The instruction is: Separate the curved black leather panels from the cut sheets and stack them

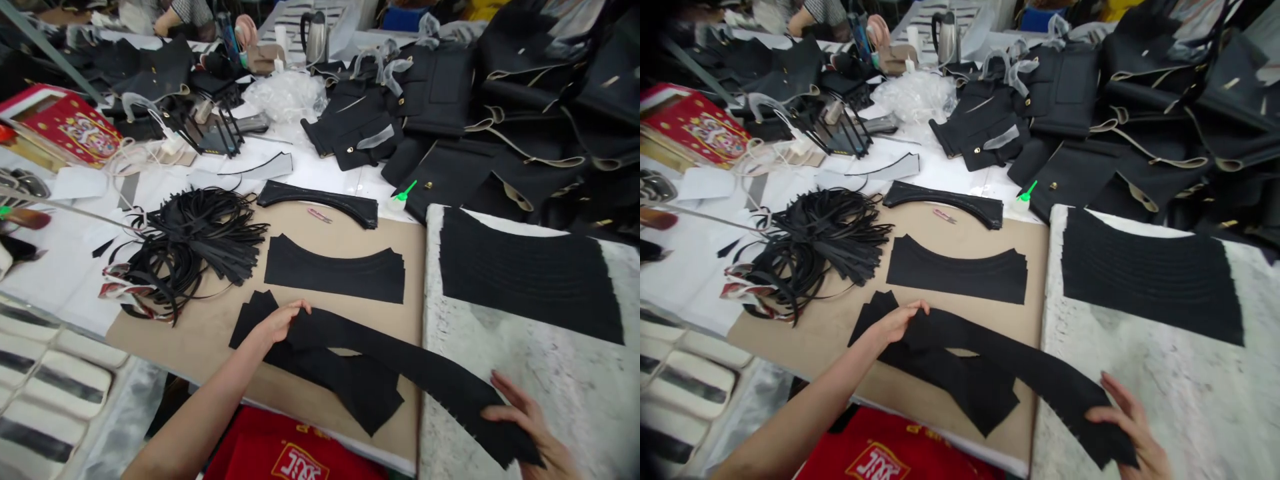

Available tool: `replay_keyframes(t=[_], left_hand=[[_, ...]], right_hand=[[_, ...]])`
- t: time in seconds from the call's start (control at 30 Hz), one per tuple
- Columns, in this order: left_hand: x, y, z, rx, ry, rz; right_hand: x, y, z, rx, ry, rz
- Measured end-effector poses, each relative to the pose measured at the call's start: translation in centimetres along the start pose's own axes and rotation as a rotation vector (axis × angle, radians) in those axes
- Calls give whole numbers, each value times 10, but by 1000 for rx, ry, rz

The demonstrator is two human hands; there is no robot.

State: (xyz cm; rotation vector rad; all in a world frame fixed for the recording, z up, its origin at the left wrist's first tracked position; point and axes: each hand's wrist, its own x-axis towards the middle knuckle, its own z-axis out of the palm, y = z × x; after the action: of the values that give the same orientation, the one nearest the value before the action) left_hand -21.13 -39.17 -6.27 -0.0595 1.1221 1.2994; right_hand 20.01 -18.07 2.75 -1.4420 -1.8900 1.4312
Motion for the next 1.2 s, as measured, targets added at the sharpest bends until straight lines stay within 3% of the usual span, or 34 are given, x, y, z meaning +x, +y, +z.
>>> replay_keyframes(t=[0.17,0.37,0.53,0.83,1.03,1.2], left_hand=[[11,-4,-2,67,87,22],[3,-4,5,176,234,154],[-5,-3,11,322,255,125],[-12,3,10,589,377,2],[-13,-4,-2,557,305,32],[-13,-6,-10,512,144,50]], right_hand=[[10,44,8,-41,-78,-25],[17,64,-2,-49,-131,-22],[22,66,-5,-48,-127,31],[26,45,8,-85,-75,71],[24,46,8,-168,-69,-49],[23,39,9,-156,-75,-15]])
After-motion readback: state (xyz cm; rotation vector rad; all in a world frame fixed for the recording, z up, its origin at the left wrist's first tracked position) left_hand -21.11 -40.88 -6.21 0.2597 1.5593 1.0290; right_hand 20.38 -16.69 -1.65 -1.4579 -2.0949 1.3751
